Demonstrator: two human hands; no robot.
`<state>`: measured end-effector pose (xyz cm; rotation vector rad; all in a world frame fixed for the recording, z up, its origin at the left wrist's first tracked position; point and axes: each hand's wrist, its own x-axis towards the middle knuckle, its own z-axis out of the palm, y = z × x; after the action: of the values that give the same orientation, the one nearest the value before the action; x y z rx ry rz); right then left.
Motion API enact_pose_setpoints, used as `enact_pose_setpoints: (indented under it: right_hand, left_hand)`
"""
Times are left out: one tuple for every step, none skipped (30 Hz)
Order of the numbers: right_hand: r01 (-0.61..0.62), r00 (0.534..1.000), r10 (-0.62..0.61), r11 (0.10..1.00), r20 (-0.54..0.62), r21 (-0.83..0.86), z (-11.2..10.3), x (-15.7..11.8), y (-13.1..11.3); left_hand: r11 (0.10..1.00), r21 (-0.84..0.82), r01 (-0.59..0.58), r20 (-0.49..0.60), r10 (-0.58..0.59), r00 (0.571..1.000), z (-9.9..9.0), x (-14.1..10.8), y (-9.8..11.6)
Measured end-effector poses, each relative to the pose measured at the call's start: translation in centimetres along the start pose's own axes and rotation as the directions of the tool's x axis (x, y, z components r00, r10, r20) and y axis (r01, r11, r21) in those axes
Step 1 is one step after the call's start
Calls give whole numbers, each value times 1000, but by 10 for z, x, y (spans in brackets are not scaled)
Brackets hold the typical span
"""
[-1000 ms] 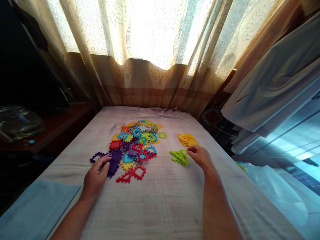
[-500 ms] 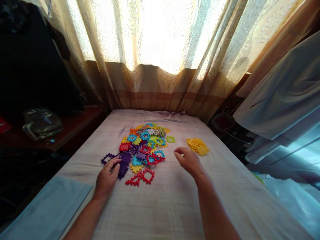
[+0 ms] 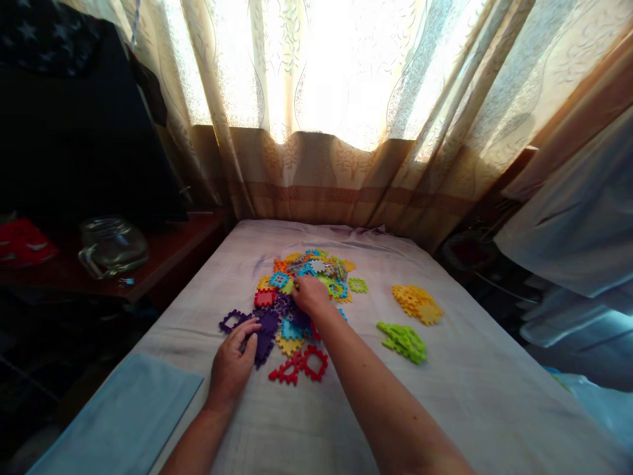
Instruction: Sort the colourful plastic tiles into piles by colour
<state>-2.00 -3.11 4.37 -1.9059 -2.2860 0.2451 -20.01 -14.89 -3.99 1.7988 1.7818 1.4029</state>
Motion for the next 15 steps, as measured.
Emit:
enact_pose_setpoints:
  right_hand:
    - [-6, 1000, 6, 1000, 10, -8, 0, 2, -2]
    - [-11, 1000, 11, 1000, 18, -16, 0, 4, -4]
    - [-15, 1000, 15, 1000, 24, -22, 0, 5, -5]
    - [-18, 999, 19, 1000, 27, -26, 0, 6, -7]
    - [-22, 999, 23, 999, 29, -28, 0, 6, -8]
    - [-26, 999, 27, 999, 29, -27, 0, 7, -9]
    - [-31, 999, 32, 999, 26, -24, 0, 7, -10]
    - [-38, 999, 38, 999, 22, -19, 1, 7, -11]
    - [-46, 999, 46, 999, 17, -11, 1, 7, -11]
    - [-56, 998, 56, 998, 11, -1, 2, 7, -11]
    - [-67, 998, 67, 998, 5, 12, 2, 7, -11]
    - [-79, 997, 79, 996, -2, 28, 2, 7, -10]
    - [-90, 996, 91, 995, -9, 47, 1, 6, -8]
    - [-102, 994, 104, 992, -16, 68, 0, 5, -7]
    - [-115, 993, 118, 989, -24, 90, -2, 4, -4]
  left_hand:
    - [1000, 1, -5, 1, 5, 1000, 0, 0, 0]
    - [1000, 2, -8, 3, 8, 1000, 0, 0, 0]
    - [1000, 4, -10, 7, 10, 1000, 0, -1, 1]
    - [1000, 4, -11, 8, 11, 1000, -1, -1, 1]
    - [1000, 3, -12, 8, 12, 1000, -1, -1, 1]
    - [1000, 2, -15, 8, 15, 1000, -1, -1, 2]
    - [1000, 0, -18, 7, 18, 1000, -1, -1, 3]
    - [1000, 0, -22, 6, 22, 1000, -1, -1, 3]
    - [1000, 1, -25, 5, 25, 1000, -1, -1, 4]
    - [1000, 3, -26, 4, 26, 1000, -1, -1, 4]
    - [1000, 5, -27, 4, 27, 1000, -1, -1, 5]
    - [1000, 6, -27, 4, 27, 1000, -2, -1, 5]
    - [1000, 6, -27, 3, 27, 1000, -2, -1, 5]
    - [1000, 5, -26, 1, 26, 1000, -2, -1, 5]
    - [1000, 4, -25, 1, 25, 1000, -2, 0, 5]
